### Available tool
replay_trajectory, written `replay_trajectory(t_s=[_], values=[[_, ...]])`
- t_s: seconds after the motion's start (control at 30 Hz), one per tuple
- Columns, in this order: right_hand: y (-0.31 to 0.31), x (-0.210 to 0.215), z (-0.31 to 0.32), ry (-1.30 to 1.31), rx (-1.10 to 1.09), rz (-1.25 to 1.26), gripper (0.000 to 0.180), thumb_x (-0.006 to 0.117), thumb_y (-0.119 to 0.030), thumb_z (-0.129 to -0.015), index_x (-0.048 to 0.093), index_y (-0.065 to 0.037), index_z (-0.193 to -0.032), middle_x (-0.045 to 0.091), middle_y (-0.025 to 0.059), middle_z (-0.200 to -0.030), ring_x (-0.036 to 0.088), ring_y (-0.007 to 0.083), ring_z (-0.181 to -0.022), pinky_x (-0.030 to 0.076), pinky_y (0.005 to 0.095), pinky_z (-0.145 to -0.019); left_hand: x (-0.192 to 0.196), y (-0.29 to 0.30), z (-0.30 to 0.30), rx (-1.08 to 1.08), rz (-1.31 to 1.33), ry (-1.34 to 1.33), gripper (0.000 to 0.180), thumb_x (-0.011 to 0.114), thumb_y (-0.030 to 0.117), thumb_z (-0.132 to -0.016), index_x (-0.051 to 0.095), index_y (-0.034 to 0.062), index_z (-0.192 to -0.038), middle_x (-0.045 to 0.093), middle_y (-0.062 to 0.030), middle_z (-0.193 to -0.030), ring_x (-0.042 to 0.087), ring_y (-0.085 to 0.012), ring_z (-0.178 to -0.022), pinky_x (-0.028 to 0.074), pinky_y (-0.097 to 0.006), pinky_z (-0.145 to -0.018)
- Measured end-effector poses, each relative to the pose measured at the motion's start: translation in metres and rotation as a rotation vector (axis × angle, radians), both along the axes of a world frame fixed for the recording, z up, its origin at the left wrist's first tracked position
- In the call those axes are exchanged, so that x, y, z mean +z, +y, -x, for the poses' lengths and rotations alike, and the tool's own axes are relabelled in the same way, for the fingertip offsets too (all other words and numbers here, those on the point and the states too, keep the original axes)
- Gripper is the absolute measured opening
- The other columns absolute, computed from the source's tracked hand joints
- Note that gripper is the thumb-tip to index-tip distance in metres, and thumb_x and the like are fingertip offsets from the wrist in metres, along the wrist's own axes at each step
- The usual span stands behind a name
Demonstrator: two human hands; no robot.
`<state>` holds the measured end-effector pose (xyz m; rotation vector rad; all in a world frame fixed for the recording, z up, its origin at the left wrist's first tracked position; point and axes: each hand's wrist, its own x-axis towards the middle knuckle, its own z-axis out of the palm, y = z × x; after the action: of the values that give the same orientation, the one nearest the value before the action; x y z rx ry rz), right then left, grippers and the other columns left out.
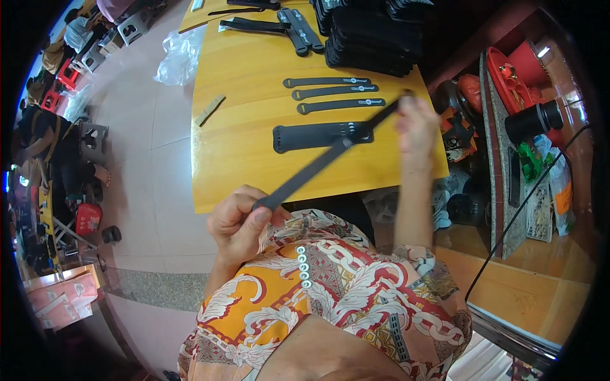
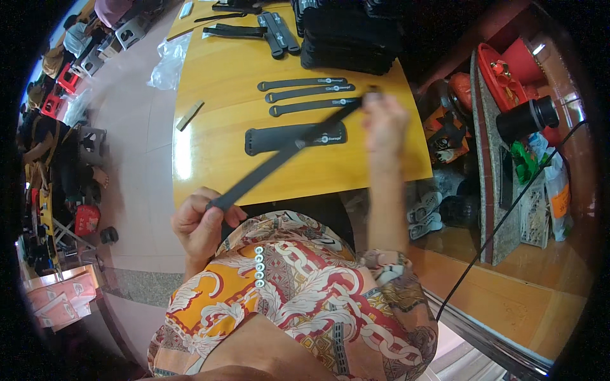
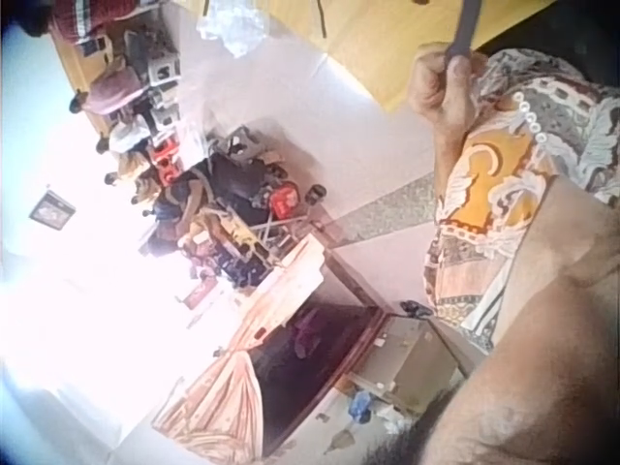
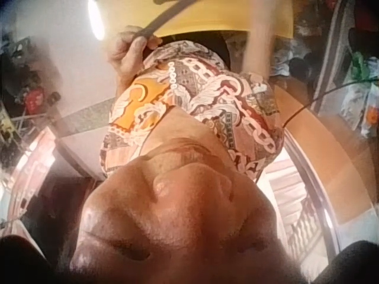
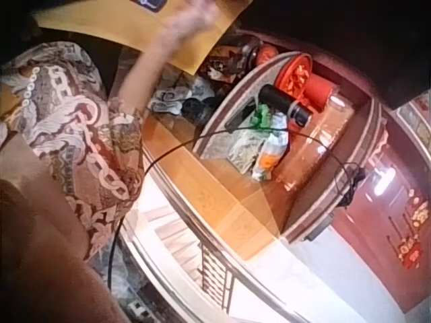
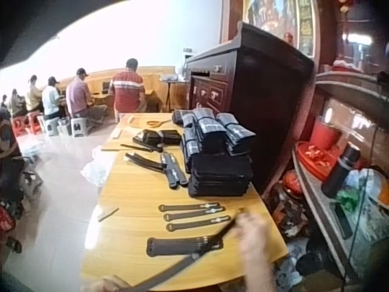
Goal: Assembling hardware components into black synthetic straps at a workshop table.
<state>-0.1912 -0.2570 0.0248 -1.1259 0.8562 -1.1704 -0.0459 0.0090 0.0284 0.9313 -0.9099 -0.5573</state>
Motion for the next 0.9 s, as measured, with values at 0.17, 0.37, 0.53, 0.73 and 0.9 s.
replay_trajectory(t_s=[0.17, 0.37, 0.53, 0.73, 0.9], values=[[-0.116, 0.003, 0.161, 0.077, -0.709, 0.260, 0.013, 0.062, -0.010, -0.076, 0.054, -0.003, -0.069, 0.051, 0.0043, -0.061, 0.042, 0.0118, -0.044, 0.032, 0.0242, -0.038, -0.012, 0.013, -0.012, -0.147, -0.029, 0.162, 0.012, 0.055, 0.001, -0.083, 0.052, -0.0051, -0.072, 0.059, -0.0188, -0.074, 0.061, -0.0207, -0.061, 0.051, -0.030, -0.056], [-0.086, 0.013, 0.141, 1.261, -0.725, 0.879, 0.016, 0.054, -0.018, -0.082, 0.061, -0.003, -0.082, 0.059, 0.0149, -0.080, 0.056, 0.0330, -0.077, 0.044, 0.0412, -0.068, -0.016, 0.014, -0.025, -0.390, -0.163, 0.150, 0.015, 0.061, 0.007, -0.078, 0.055, -0.0050, -0.070, 0.059, -0.0202, -0.078, 0.060, -0.0210, -0.066, 0.049, -0.031, -0.060], [-0.059, -0.069, 0.067, 1.196, -0.225, 0.866, 0.011, 0.057, -0.016, -0.080, 0.059, -0.005, -0.083, 0.059, 0.0137, -0.083, 0.058, 0.0328, -0.080, 0.046, 0.0404, -0.068, -0.009, 0.004, -0.021, -0.510, -0.118, 0.219, 0.016, 0.065, 0.008, -0.076, 0.056, -0.0051, -0.070, 0.060, -0.0229, -0.081, 0.060, -0.0213, -0.068, 0.048, -0.030, -0.061], [-0.023, -0.058, 0.038, 1.178, 0.004, 0.819, 0.023, 0.064, -0.017, -0.075, 0.061, -0.002, -0.093, 0.059, 0.0146, -0.095, 0.058, 0.0345, -0.085, 0.047, 0.0405, -0.071, 0.003, 0.005, -0.018, -0.480, -0.220, 0.272, 0.013, 0.064, 0.004, -0.077, 0.056, -0.0062, -0.076, 0.061, -0.0222, -0.080, 0.061, -0.0212, -0.069, 0.050, -0.029, -0.060], [0.021, -0.024, 0.036, 0.763, 0.228, 0.734, 0.029, 0.071, -0.012, -0.070, 0.061, 0.001, -0.093, 0.060, 0.0174, -0.097, 0.059, 0.0316, -0.087, 0.047, 0.0375, -0.074, 0.009, -0.005, -0.008, -0.366, -0.400, 0.136, 0.010, 0.063, 0.002, -0.078, 0.057, -0.0053, -0.080, 0.063, -0.0160, -0.080, 0.061, -0.0169, -0.066, 0.049, -0.027, -0.058]])
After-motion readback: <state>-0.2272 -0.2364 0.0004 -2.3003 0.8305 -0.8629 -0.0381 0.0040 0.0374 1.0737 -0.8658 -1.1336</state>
